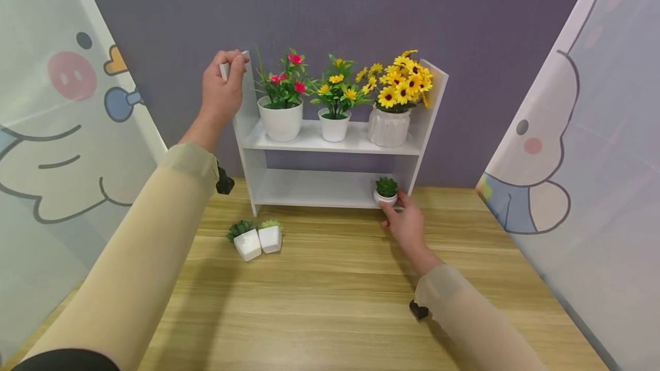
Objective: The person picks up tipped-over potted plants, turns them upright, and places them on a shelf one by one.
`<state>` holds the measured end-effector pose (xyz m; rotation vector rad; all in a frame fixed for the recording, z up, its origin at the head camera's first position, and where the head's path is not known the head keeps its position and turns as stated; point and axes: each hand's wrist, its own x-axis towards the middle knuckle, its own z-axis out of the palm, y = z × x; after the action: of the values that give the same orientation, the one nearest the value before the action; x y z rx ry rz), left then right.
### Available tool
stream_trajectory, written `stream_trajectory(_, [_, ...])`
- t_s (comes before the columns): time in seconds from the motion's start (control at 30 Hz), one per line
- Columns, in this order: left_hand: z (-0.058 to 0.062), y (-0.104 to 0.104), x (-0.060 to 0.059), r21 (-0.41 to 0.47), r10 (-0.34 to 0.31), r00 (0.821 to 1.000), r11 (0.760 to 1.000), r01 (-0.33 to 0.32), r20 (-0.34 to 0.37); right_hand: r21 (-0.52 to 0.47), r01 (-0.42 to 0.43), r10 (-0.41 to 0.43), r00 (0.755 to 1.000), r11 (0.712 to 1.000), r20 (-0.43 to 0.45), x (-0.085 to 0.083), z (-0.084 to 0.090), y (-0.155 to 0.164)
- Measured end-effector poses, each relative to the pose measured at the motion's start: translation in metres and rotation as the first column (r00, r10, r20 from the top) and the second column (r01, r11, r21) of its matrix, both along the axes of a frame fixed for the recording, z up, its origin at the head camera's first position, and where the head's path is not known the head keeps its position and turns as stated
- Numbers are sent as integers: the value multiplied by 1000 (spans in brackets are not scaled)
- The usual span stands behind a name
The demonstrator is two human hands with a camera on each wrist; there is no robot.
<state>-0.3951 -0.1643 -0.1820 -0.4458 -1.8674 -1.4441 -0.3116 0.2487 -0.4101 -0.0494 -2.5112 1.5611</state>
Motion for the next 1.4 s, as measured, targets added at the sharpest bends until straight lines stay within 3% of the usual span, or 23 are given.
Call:
stream_trajectory(0.37, [0, 0, 0, -6, 9, 1000, 1000, -9, 8, 42, 4, -3, 1000, 999, -2, -5, 0, -1])
stream_trajectory(1.0, [-1, 0, 0, 1, 4, 1000, 1000, -4, 12, -15, 36, -35, 999, 999, 15, -5, 3, -4])
stream_trajectory(1.2, [0, 1, 0, -19, 21, 1000, 1000, -20, 19, -36, 31, -31, 1000, 999, 5, 2, 4, -2])
stream_trajectory(1.4, [-1, 0, 1, -26, 17, 1000, 1000, -16, 15, 10, 16, -16, 1000, 1000, 19, 14, 7, 3])
